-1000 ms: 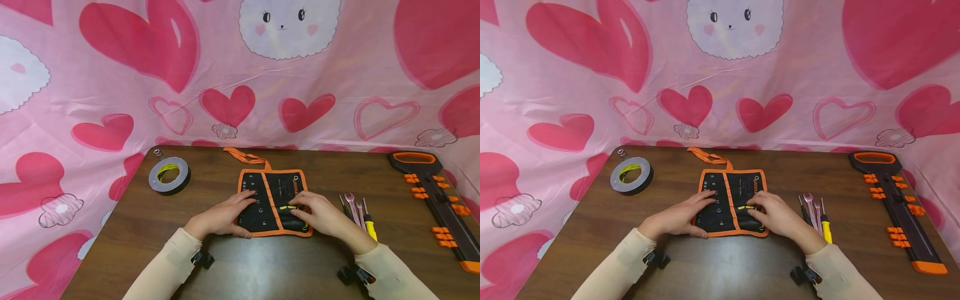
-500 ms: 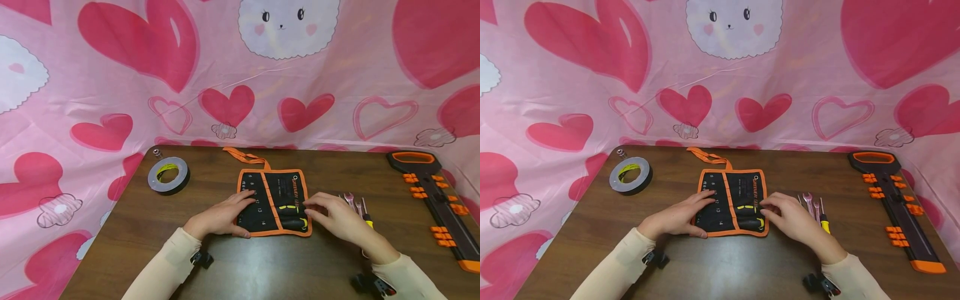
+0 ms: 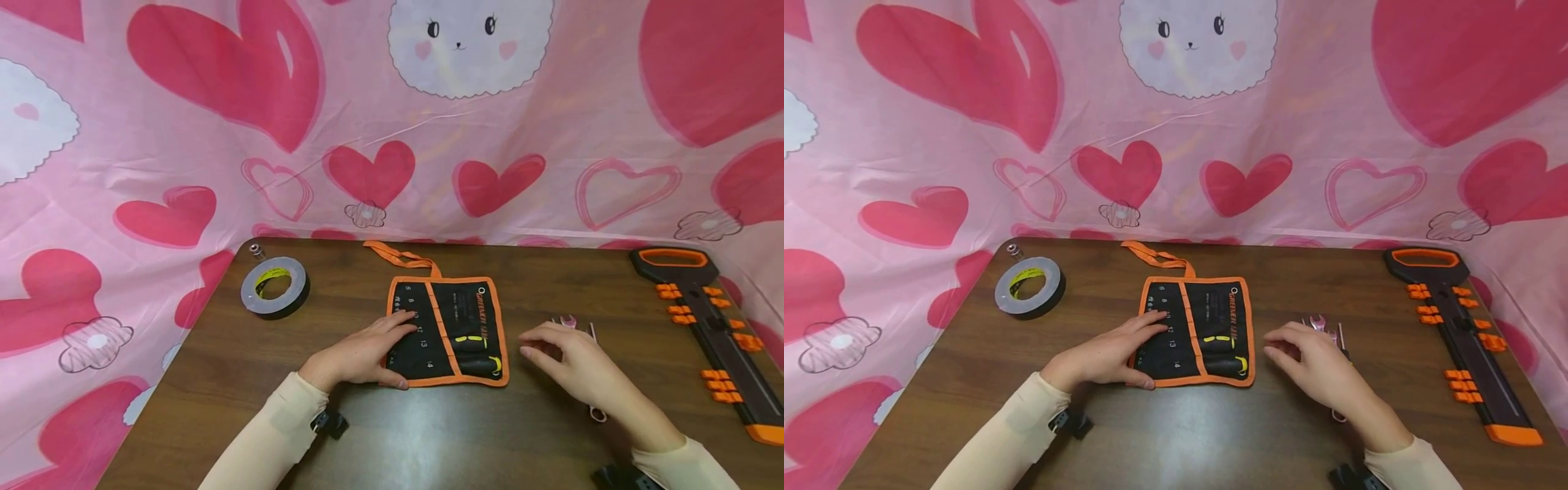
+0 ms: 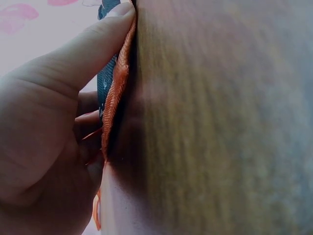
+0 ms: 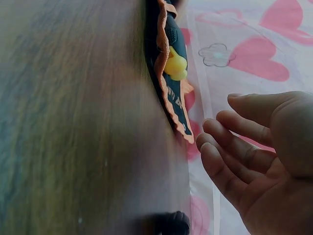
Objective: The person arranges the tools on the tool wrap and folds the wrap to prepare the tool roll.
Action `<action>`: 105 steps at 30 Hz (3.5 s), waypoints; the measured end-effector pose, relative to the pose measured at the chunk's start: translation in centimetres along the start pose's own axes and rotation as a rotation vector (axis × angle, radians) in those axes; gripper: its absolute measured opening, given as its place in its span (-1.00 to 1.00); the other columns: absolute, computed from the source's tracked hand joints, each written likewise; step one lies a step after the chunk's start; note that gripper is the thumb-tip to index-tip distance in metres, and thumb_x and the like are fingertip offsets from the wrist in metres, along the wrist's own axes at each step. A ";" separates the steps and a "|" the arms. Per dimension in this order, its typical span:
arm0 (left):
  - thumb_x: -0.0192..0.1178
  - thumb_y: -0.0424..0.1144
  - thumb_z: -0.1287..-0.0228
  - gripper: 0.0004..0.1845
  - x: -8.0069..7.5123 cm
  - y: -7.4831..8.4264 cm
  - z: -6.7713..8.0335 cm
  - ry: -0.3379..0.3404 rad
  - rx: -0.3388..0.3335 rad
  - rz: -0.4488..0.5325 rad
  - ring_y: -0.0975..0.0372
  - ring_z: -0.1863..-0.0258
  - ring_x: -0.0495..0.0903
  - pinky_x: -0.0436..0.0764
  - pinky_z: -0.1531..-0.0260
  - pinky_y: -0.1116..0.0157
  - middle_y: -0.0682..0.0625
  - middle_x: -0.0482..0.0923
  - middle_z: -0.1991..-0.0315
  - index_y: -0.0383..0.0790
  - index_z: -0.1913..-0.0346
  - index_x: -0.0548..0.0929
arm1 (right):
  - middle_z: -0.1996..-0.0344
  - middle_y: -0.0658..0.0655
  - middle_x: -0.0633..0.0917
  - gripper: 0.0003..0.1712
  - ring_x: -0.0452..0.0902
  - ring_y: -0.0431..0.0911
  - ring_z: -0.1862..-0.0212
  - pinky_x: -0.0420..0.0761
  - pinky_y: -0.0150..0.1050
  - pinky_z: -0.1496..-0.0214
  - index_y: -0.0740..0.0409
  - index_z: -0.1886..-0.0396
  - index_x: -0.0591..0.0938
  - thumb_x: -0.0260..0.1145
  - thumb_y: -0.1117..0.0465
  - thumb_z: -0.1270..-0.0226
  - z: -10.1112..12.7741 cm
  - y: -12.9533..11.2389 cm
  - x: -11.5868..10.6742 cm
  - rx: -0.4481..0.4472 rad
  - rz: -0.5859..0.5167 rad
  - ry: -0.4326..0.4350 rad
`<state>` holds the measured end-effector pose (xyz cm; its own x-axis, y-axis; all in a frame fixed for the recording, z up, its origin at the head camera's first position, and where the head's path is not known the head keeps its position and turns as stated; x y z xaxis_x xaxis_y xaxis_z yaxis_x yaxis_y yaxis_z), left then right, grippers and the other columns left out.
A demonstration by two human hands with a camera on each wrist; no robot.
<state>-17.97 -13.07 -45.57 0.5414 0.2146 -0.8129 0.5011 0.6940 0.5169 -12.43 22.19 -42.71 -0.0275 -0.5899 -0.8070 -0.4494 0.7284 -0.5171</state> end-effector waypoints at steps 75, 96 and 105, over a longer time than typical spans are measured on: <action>0.55 0.22 -0.25 0.07 0.2 -0.3 -0.1 0.004 0.019 0.013 0.12 -0.78 -0.05 0.25 -0.68 -0.09 0.12 -0.06 -0.79 0.02 -0.71 0.25 | 0.44 -0.02 0.46 -0.83 0.23 -0.27 0.42 0.15 -0.28 0.37 0.09 0.24 0.85 0.65 0.15 -0.24 7.1 4.8 -2.2 0.418 0.189 -0.013; 0.56 0.22 -0.23 0.08 0.0 0.0 0.0 -0.009 -0.007 0.022 0.14 -0.78 -0.04 0.24 -0.69 -0.07 0.14 -0.07 -0.79 0.06 -0.71 0.23 | 0.35 0.15 0.67 -0.69 0.55 0.02 0.32 0.44 -0.08 0.36 0.11 0.39 0.81 0.58 -0.04 -0.31 6.0 5.6 -2.3 0.619 0.151 -0.146; 0.56 0.22 -0.24 0.08 0.0 -0.1 0.0 -0.001 0.004 0.019 0.11 -0.78 -0.03 0.26 -0.68 -0.09 0.12 -0.07 -0.79 0.03 -0.71 0.23 | 0.35 0.17 0.71 -0.70 0.62 0.10 0.29 0.50 0.00 0.34 0.09 0.45 0.80 0.58 -0.03 -0.27 5.6 5.6 -2.2 0.627 0.148 -0.140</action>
<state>-17.99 -13.11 -45.61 0.5517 0.2270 -0.8026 0.4930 0.6874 0.5333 -9.93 29.52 -45.43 0.0867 -0.4475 -0.8901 0.1569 0.8884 -0.4314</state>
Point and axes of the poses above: each hand's wrist, its own z-axis away from the middle knuckle, its own x-axis out of the palm, y = z × x, the point moved 3 cm from there along -z, towards the middle knuckle
